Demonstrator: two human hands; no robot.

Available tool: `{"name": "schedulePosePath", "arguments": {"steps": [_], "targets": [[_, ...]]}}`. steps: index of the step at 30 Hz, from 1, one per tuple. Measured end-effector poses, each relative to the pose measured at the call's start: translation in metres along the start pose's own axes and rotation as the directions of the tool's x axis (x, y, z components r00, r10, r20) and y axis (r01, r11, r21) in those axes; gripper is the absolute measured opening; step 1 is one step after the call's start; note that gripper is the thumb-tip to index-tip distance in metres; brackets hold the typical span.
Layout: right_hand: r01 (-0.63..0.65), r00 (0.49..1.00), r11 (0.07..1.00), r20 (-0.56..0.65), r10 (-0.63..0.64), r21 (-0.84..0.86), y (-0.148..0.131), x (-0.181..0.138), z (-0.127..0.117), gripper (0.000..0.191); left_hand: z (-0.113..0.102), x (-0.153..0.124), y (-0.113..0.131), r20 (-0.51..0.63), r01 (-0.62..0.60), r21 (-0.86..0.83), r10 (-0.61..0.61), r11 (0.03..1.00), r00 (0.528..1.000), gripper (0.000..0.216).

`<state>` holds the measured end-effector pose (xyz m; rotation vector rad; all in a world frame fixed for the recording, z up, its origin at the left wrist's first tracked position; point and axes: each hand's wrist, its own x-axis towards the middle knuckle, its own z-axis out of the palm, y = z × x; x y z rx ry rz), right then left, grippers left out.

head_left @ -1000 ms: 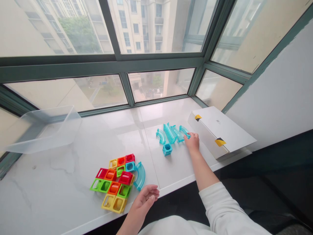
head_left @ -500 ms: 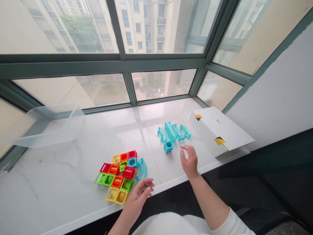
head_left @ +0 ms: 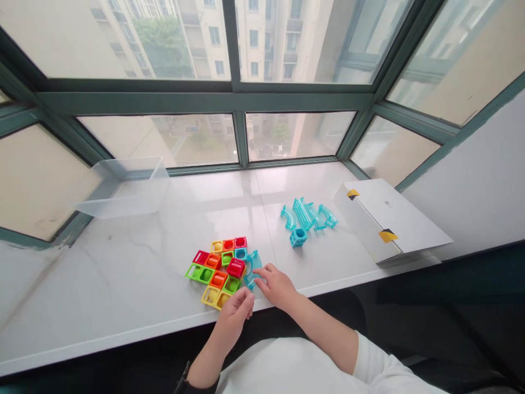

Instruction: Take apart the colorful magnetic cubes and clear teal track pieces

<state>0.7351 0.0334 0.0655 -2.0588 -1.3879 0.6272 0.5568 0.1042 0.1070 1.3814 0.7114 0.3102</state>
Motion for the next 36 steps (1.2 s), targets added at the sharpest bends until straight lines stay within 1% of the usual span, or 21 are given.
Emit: {"name": "schedulePosePath", "arguments": {"steps": [3,6,9,13,16,19,21,23,25,27,29,30,31,33,36], "targets": [[-0.035,0.999,0.999,-0.025,0.036,0.016,-0.002,0.006,0.001,0.021,-0.013,-0.002,0.01,-0.063,-0.065,0.133,0.074,0.989,0.995,0.051],[-0.057,0.995,0.998,-0.082,0.06,0.04,0.0,0.009,0.002,0.015,-0.024,0.0,0.02,-0.142,-0.121,0.3,0.169,0.946,0.975,0.044],[-0.074,0.99,0.996,-0.114,0.079,0.048,0.003,0.011,0.003,0.009,-0.031,0.005,0.024,-0.17,-0.153,0.413,0.242,0.898,0.955,0.037],[-0.133,0.982,0.991,-0.135,0.131,-0.001,0.008,0.016,0.002,0.002,-0.032,0.011,0.022,-0.166,-0.176,0.46,0.279,0.87,0.946,0.03],[-0.194,0.972,0.981,-0.139,0.189,-0.025,0.011,0.02,-0.003,0.008,-0.031,0.012,0.021,-0.183,-0.175,0.464,0.287,0.869,0.94,0.025],[-0.24,0.961,0.97,-0.135,0.243,0.041,0.016,0.024,-0.01,0.019,-0.029,0.012,0.02,-0.202,-0.161,0.461,0.28,0.873,0.939,0.024],[-0.262,0.951,0.955,-0.132,0.28,0.143,0.02,0.025,-0.016,0.019,-0.027,0.01,0.02,-0.186,-0.159,0.445,0.264,0.881,0.946,0.024],[-0.266,0.944,0.914,-0.11,0.311,0.305,0.022,0.023,-0.02,0.018,-0.023,0.009,0.018,-0.151,-0.155,0.407,0.234,0.9,0.96,0.025],[-0.228,0.95,0.835,-0.075,0.304,0.5,0.019,0.018,-0.022,0.021,-0.016,0.009,0.015,-0.135,-0.154,0.323,0.206,0.934,0.969,0.028],[-0.158,0.965,0.739,-0.056,0.255,0.654,0.011,0.011,-0.022,0.027,-0.007,0.01,0.012,-0.16,-0.167,0.178,0.196,0.97,0.968,0.038],[-0.092,0.98,0.664,-0.051,0.193,0.742,-0.002,0.004,-0.023,0.03,0.003,0.013,0.012,-0.188,-0.171,0.001,0.168,0.985,0.968,0.052],[-0.071,0.985,0.64,-0.048,0.167,0.765,-0.009,0.001,-0.023,0.03,0.007,0.014,0.013,-0.183,-0.152,-0.087,0.134,0.985,0.974,0.056],[-0.057,0.988,0.627,-0.046,0.147,0.777,-0.015,-0.001,-0.024,0.029,0.012,0.016,0.015,-0.163,-0.118,-0.172,0.09,0.978,0.982,0.058],[-0.031,0.99,0.639,-0.063,0.123,0.769,-0.026,-0.005,-0.025,0.024,0.018,0.018,0.019,-0.115,-0.036,-0.328,-0.002,0.944,0.993,0.059],[0.042,0.985,0.725,-0.151,0.086,0.688,-0.037,-0.009,-0.029,0.018,0.022,0.019,0.025,-0.076,0.048,-0.51,-0.101,0.859,0.992,0.058]]}}
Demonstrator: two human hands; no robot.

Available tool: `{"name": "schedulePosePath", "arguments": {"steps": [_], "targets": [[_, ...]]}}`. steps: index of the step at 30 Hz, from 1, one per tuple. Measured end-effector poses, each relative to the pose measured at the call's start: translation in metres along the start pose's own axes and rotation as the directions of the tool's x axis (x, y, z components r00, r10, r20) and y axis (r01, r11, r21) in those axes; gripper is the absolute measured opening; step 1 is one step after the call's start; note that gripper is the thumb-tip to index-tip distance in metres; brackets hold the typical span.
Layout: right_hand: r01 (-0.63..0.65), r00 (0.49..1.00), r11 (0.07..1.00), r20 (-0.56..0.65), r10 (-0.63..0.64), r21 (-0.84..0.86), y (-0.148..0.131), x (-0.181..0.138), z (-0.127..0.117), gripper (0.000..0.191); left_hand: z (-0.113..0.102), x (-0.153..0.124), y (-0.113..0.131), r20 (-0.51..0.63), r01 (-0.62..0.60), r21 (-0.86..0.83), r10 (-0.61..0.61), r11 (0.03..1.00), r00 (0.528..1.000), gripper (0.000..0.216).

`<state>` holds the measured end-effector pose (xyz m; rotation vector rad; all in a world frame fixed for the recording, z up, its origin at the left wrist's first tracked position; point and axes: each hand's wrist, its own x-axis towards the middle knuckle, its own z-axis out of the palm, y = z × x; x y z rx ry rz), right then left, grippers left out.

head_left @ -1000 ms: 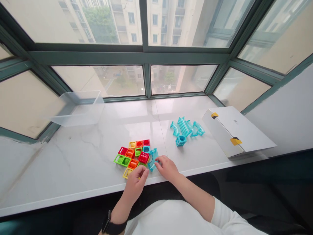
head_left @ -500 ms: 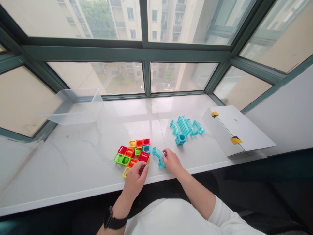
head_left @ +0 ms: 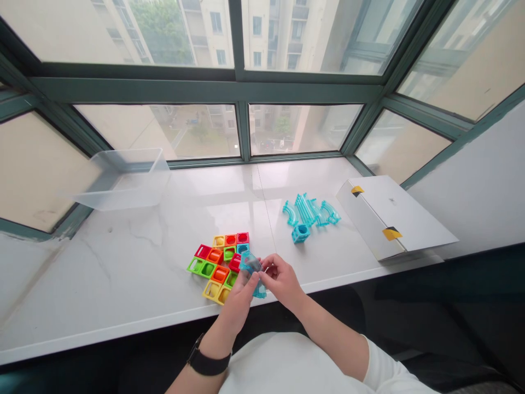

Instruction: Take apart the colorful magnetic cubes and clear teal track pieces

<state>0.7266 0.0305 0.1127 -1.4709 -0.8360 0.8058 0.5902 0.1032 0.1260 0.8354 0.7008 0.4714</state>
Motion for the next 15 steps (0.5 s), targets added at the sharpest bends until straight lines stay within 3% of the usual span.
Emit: {"name": "schedulePosePath", "arguments": {"steps": [5,9,15], "targets": [[0.209,0.977,0.972,-0.007,-0.211,-0.112,-0.009,-0.005,-0.003,0.01,0.001,0.001,0.007,0.015,0.03,-0.159,-0.028,0.987,0.999,0.052],[0.361,0.932,0.922,0.084,-0.352,-0.138,-0.011,-0.01,-0.009,0.019,0.002,0.002,0.014,0.007,0.0,-0.246,0.002,0.969,1.0,0.047],[0.481,0.872,0.858,0.203,-0.446,-0.179,-0.01,-0.012,-0.009,0.012,0.004,0.004,0.02,0.028,-0.016,-0.332,0.026,0.943,0.999,0.044]]}}
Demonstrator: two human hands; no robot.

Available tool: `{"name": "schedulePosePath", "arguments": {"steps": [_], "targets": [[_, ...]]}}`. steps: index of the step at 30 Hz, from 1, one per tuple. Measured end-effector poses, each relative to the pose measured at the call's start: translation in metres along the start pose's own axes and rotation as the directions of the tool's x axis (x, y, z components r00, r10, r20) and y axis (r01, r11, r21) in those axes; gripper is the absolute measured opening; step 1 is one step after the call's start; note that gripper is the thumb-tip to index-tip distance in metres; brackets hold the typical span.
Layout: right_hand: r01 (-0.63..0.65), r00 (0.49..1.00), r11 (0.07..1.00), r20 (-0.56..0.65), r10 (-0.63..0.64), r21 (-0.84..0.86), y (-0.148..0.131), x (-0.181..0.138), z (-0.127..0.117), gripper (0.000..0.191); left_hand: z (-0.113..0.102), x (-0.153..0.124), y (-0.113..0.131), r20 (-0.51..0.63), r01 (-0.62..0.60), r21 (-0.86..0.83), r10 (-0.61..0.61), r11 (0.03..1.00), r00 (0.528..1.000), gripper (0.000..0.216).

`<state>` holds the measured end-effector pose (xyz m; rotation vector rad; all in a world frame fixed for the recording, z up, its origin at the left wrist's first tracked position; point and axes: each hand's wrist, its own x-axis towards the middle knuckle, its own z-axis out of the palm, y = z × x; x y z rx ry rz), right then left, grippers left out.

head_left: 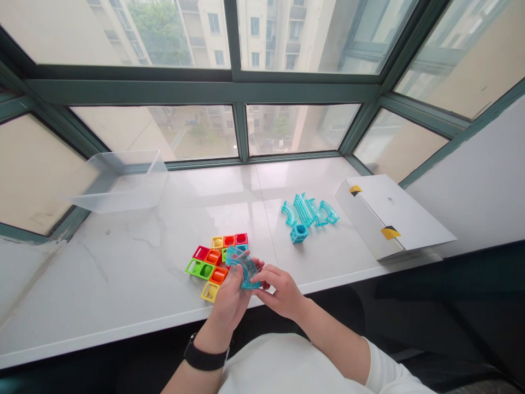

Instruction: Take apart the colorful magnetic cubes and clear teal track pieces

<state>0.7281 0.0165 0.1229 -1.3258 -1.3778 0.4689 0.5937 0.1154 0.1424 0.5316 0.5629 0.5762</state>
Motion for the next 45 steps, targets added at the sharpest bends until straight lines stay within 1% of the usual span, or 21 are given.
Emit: {"name": "schedulePosePath", "arguments": {"steps": [5,11,16,20,24,29,32,34,37,40,42,43,45], "targets": [[0.062,0.998,0.998,-0.018,-0.062,-0.024,0.001,0.001,-0.003,0.006,-0.003,0.003,-0.001,-0.061,-0.013,0.013,0.014,1.0,0.998,0.052],[0.134,0.987,0.989,-0.081,-0.139,-0.066,-0.001,0.003,-0.009,0.009,-0.009,0.009,-0.007,-0.101,-0.045,0.043,0.049,0.998,0.994,0.044],[0.203,0.975,0.968,-0.062,-0.213,-0.146,-0.003,0.005,-0.016,0.013,-0.009,0.01,-0.004,-0.099,-0.019,-0.014,0.018,1.0,0.995,0.043],[0.203,0.978,0.959,-0.002,-0.208,-0.196,-0.006,0.005,-0.019,0.014,-0.005,0.008,0.001,-0.066,-0.008,-0.038,0.005,0.999,0.998,0.046],[0.194,0.981,0.964,0.043,-0.19,-0.184,-0.006,0.002,-0.016,0.014,-0.004,0.006,0.001,-0.039,0.026,0.01,-0.025,1.0,0.999,0.051],[0.135,0.991,0.98,0.011,-0.135,-0.144,-0.001,-0.002,-0.014,0.013,-0.006,0.005,0.001,-0.045,0.056,0.038,-0.054,0.998,0.998,0.053],[0.113,0.993,0.983,-0.016,-0.117,-0.145,0.004,-0.004,-0.015,0.019,-0.006,0.006,0.0,-0.043,0.045,0.043,-0.043,0.998,0.998,0.055],[0.129,0.991,0.979,-0.016,-0.133,-0.156,0.007,-0.005,-0.017,0.021,-0.005,0.007,-0.002,-0.04,0.034,0.053,-0.032,0.998,0.999,0.055],[0.162,0.986,0.97,-0.011,-0.167,-0.179,0.01,-0.006,-0.022,0.018,-0.002,0.008,-0.005,-0.068,0.033,0.093,-0.027,0.995,0.997,0.056],[0.153,0.985,0.966,-0.049,-0.167,-0.209,0.011,-0.008,-0.032,0.016,0.001,0.008,-0.009,-0.115,0.028,0.158,-0.01,0.987,0.993,0.057],[0.137,0.982,0.963,-0.097,-0.163,-0.233,0.012,-0.009,-0.042,0.016,0.002,0.008,-0.011,-0.122,0.03,0.187,-0.007,0.982,0.993,0.057],[0.127,0.978,0.961,-0.131,-0.163,-0.247,0.012,-0.009,-0.049,0.017,0.003,0.008,-0.011,-0.12,0.034,0.197,-0.01,0.98,0.993,0.057],[0.088,0.958,0.953,-0.237,-0.161,-0.291,0.015,-0.009,-0.066,0.016,0.004,0.008,-0.013,-0.124,0.043,0.211,-0.017,0.977,0.992,0.058]]}}
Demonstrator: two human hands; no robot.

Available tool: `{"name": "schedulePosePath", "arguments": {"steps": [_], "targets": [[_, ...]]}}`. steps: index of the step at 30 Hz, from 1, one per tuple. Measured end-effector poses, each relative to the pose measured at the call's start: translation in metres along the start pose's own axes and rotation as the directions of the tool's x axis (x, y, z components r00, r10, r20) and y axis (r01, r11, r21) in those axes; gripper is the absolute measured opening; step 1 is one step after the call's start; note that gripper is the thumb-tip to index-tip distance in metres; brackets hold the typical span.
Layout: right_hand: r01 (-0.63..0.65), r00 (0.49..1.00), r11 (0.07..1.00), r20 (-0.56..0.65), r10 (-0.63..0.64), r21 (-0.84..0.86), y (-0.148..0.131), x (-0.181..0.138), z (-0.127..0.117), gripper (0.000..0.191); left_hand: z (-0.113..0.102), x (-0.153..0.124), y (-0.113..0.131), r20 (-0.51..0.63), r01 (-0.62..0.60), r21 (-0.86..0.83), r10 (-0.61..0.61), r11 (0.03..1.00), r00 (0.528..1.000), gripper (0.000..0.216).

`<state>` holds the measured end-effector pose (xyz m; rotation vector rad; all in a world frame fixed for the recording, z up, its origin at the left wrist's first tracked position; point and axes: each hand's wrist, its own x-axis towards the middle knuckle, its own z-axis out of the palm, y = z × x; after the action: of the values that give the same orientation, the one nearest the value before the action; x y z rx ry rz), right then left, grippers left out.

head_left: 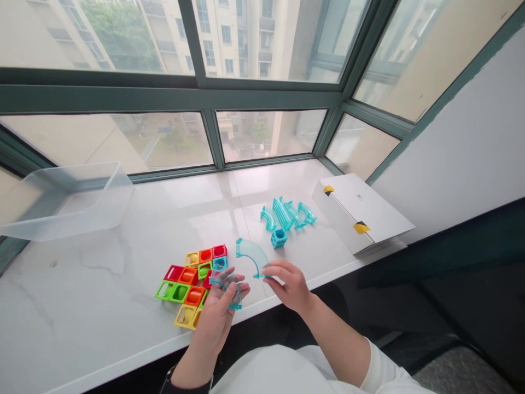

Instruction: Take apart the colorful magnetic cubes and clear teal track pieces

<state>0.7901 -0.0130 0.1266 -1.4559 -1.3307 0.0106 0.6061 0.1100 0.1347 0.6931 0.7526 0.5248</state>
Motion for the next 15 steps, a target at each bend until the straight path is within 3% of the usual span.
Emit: {"name": "schedulePosePath", "arguments": {"steps": [4,9,15], "targets": [[-0.113,0.961,0.983,-0.269,0.07,-0.145,0.032,0.008,-0.043,0.014,0.002,-0.001,-0.002,-0.022,-0.004,0.018,0.005,1.0,1.0,0.057],[-0.367,0.825,0.883,-0.541,0.164,-0.292,0.098,0.014,-0.102,0.024,0.005,-0.002,-0.004,-0.039,0.015,0.044,-0.014,0.999,0.999,0.056],[-0.504,0.776,0.797,-0.581,0.247,-0.334,0.177,0.02,-0.135,0.031,0.01,0.001,-0.011,-0.05,0.022,0.063,-0.019,0.998,0.999,0.06]]}}
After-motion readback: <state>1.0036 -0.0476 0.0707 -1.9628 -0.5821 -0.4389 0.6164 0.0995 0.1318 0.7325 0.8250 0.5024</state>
